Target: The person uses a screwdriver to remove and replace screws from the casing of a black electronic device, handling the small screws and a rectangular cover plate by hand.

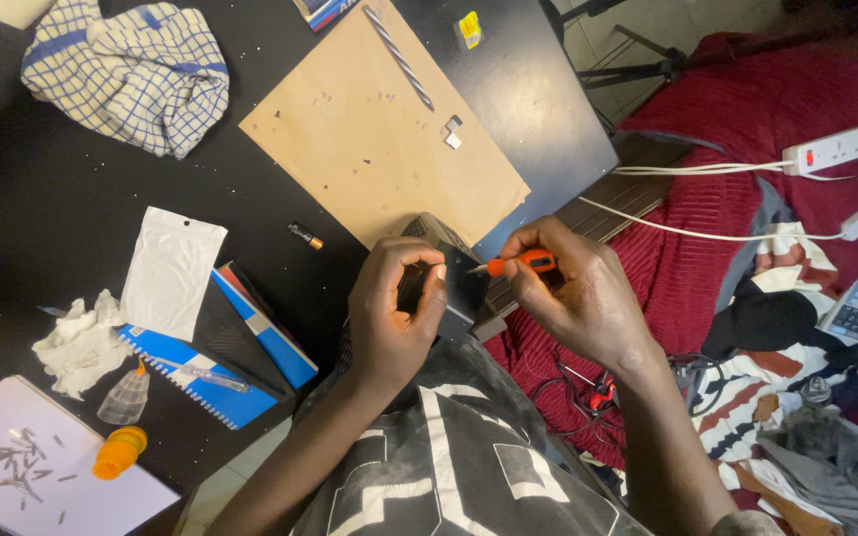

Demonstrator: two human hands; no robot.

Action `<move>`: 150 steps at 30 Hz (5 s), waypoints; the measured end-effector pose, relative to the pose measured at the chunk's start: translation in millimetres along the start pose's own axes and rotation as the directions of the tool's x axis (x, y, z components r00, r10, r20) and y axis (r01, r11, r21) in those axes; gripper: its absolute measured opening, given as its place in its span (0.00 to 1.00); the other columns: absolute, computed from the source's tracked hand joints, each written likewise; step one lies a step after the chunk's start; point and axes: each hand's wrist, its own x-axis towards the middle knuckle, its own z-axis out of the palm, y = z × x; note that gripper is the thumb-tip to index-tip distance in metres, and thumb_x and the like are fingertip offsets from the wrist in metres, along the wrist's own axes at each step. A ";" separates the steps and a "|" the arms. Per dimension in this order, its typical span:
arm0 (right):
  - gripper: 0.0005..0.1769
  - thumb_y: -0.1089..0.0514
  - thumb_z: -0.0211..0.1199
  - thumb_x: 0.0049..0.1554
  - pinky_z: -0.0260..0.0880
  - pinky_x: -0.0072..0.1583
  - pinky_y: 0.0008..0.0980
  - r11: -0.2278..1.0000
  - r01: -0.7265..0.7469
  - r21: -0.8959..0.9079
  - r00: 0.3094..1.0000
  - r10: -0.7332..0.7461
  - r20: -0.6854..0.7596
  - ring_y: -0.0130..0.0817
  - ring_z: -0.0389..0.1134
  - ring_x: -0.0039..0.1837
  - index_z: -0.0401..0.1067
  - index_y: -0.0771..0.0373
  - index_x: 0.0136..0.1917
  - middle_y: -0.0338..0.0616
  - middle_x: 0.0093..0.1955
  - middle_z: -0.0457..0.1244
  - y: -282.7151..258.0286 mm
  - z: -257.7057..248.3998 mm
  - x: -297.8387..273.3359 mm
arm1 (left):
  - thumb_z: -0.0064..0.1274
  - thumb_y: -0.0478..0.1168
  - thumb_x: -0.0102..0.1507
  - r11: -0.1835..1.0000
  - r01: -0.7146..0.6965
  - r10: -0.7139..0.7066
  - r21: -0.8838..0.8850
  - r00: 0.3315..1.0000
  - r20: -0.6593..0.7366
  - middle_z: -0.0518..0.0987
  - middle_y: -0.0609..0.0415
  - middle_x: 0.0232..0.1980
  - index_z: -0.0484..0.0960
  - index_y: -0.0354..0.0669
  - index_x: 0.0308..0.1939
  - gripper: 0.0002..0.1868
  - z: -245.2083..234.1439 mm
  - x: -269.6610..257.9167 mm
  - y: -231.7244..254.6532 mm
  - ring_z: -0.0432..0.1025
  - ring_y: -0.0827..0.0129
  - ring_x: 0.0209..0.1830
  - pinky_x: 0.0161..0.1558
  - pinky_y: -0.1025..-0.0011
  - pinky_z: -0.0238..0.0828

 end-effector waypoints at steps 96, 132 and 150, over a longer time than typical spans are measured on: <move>0.22 0.45 0.54 0.65 0.60 0.38 0.35 0.912 -0.014 -0.410 0.476 0.367 0.799 0.29 0.57 0.33 0.84 0.60 0.49 0.40 0.30 0.60 8.5 -31.5 101.6 | 0.54 0.24 0.60 0.973 -0.150 0.174 0.178 0.976 -0.129 0.75 0.48 0.43 0.70 0.38 0.43 0.12 18.7 4.6 1.6 0.77 0.54 0.44 0.46 0.61 0.74; 0.18 0.48 0.66 0.58 0.71 0.49 0.38 0.865 0.277 -0.417 0.866 -0.037 0.499 0.40 0.71 0.47 0.71 0.58 0.58 0.44 0.45 0.67 -22.1 -34.8 61.0 | 0.54 0.24 0.59 0.988 -0.094 0.112 0.121 0.983 -0.147 0.74 0.47 0.41 0.68 0.38 0.42 0.13 21.3 4.6 4.3 0.75 0.54 0.40 0.42 0.61 0.72; 0.16 0.59 0.61 0.62 0.74 0.48 0.38 0.949 0.277 0.153 0.849 -0.316 0.423 0.41 0.72 0.50 0.60 0.64 0.59 0.52 0.50 0.65 7.8 -39.3 43.0 | 0.53 0.24 0.60 0.989 -0.073 0.089 0.127 0.987 -0.131 0.76 0.50 0.43 0.70 0.39 0.41 0.11 18.7 3.9 -2.0 0.75 0.61 0.36 0.38 0.67 0.74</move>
